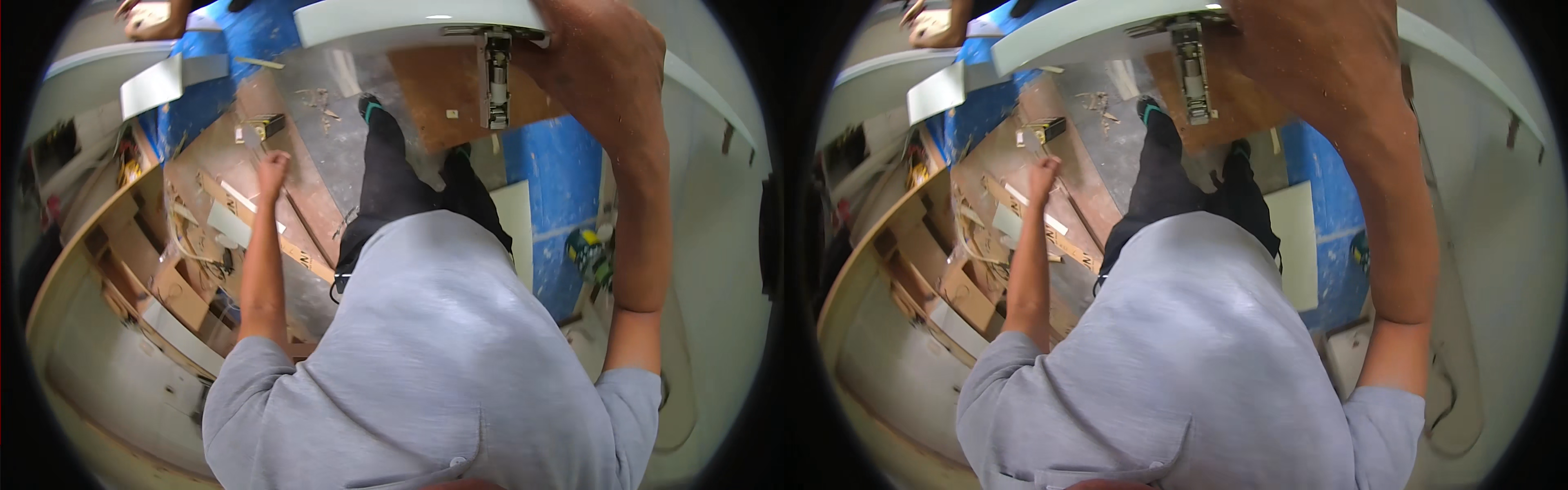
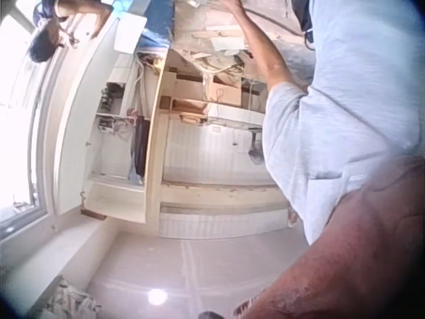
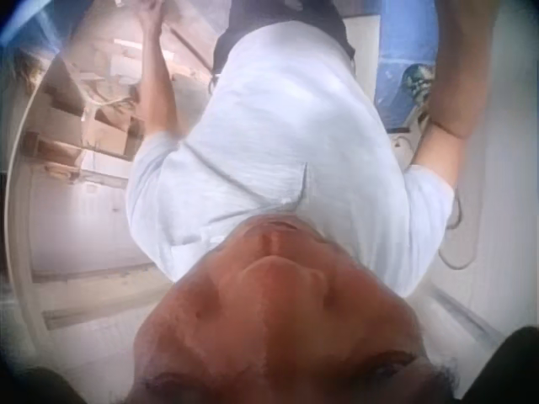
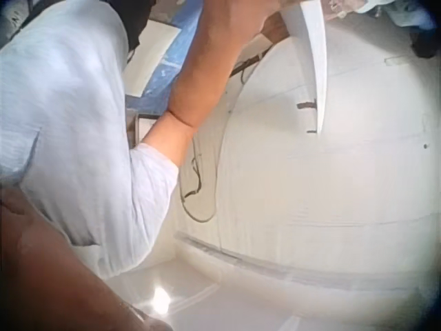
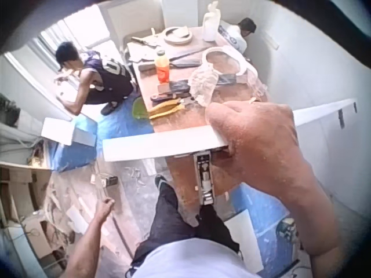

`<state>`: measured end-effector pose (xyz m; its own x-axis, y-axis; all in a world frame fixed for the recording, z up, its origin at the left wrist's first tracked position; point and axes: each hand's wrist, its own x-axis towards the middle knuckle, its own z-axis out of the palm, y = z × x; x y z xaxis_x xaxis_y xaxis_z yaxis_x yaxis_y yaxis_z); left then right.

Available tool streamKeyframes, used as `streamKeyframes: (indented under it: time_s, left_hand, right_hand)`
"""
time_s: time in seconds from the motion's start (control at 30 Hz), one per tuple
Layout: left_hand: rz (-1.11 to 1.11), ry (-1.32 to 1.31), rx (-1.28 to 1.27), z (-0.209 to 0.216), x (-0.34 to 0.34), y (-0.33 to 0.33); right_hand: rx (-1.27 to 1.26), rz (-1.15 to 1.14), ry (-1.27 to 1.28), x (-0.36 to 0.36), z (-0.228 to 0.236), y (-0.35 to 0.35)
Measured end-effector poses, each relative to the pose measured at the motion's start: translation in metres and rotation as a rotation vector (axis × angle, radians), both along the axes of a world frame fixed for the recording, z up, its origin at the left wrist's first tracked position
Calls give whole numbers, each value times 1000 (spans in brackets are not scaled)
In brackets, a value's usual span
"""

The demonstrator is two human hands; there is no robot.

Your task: The person applies a finishing strip to the edge of a white furniture panel. They apply glue, press the strip along the edge, and use a utility knife and pliers to trim the excess material.

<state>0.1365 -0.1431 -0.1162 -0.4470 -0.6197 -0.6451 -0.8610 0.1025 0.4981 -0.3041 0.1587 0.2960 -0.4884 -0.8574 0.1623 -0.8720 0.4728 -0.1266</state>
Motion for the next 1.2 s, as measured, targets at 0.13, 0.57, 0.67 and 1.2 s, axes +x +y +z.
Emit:
streamKeyframes:
  time_s: [0.13, 0.57, 0.67, 1.2]
  left_hand:
    - [222, -106, 214, -15, 103, 151]
    - [269, -121, 245, -37, 255, 475]
    - [556, -46, 315, -16, 207, 466]
    - [706, 62, 207, -84, 300, 589]
  right_hand:
    - [9, 39, 139, 9, -3, 14]
    - [-2, 129, 250, -3, -24, 8]
    - [54, -17, 170, 26, 6, 12]
    - [87, -51, 240, 6, -10, 5]
